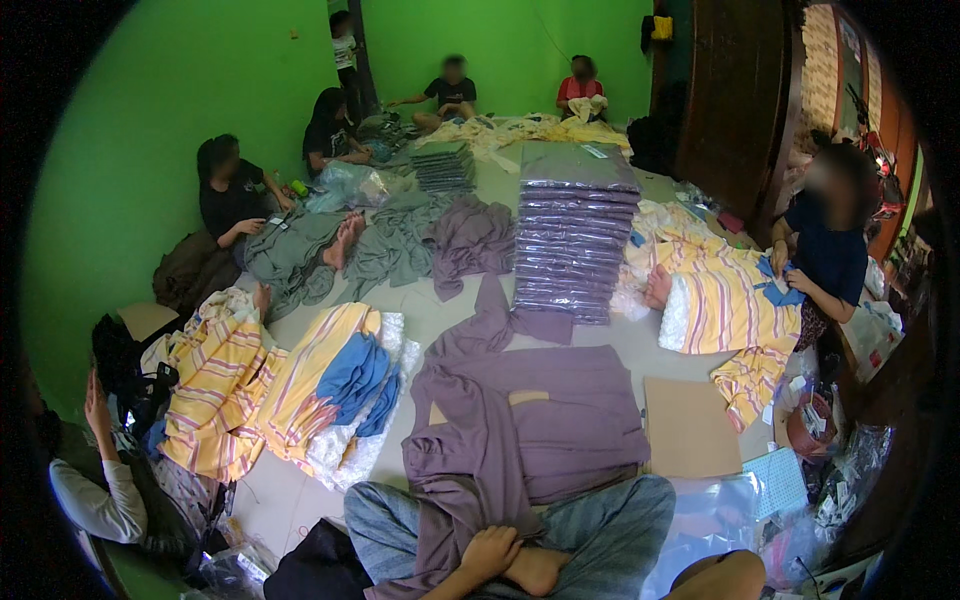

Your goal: The person folds a purple hoodie using a cardboard template, places it into a clear plastic bag, and stacks the packaged item. The person repeats this process with another hoodie, folding and bagging each one individually.

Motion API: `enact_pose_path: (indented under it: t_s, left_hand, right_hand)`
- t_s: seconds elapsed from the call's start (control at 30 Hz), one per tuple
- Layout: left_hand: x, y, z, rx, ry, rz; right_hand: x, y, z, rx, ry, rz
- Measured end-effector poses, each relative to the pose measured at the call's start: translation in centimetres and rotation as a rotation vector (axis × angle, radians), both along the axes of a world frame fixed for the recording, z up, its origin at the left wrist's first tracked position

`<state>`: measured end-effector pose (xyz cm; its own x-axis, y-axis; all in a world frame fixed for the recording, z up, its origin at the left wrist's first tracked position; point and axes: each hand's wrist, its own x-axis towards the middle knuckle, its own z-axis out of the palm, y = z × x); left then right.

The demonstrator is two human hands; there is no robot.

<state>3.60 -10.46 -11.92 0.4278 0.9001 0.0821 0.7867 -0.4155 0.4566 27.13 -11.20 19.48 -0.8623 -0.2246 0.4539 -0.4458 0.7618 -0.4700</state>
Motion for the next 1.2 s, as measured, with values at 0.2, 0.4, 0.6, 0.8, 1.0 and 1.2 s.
enact_pose_path:
  t_s: [0.2, 0.4, 0.6, 0.8, 1.0, 1.2]
  left_hand:
    - [0.1, -0.1, 0.3, -0.007, 0.039, 0.005]
    - [0.1, 0.0, 0.5, 0.081, 0.017, -0.001]
    - [0.2, 0.2, 0.2, 0.102, 0.016, -0.007]
    - [0.1, -0.2, 0.4, 0.103, 0.013, 0.000]
    - [0.1, 0.0, 0.3, 0.111, 0.036, -0.004]
    - [0.0, -0.1, -0.1, 0.059, 0.011, -0.009]
  right_hand:
    - [0.7, 0.9, -0.2, -0.266, 1.101, -0.439]
    - [-1.2, 0.1, -0.9, -0.103, 0.286, -0.106]
    - [-0.3, 0.6, -0.1, -0.136, 0.736, -0.352]
    - [-0.7, 0.1, -1.1, -0.228, 0.696, -0.286]
    - [-2.2, 0.2, -1.4, -0.199, 0.570, -0.294]
    - [-0.1, 0.5, -2.2, -0.353, 0.886, -0.517]
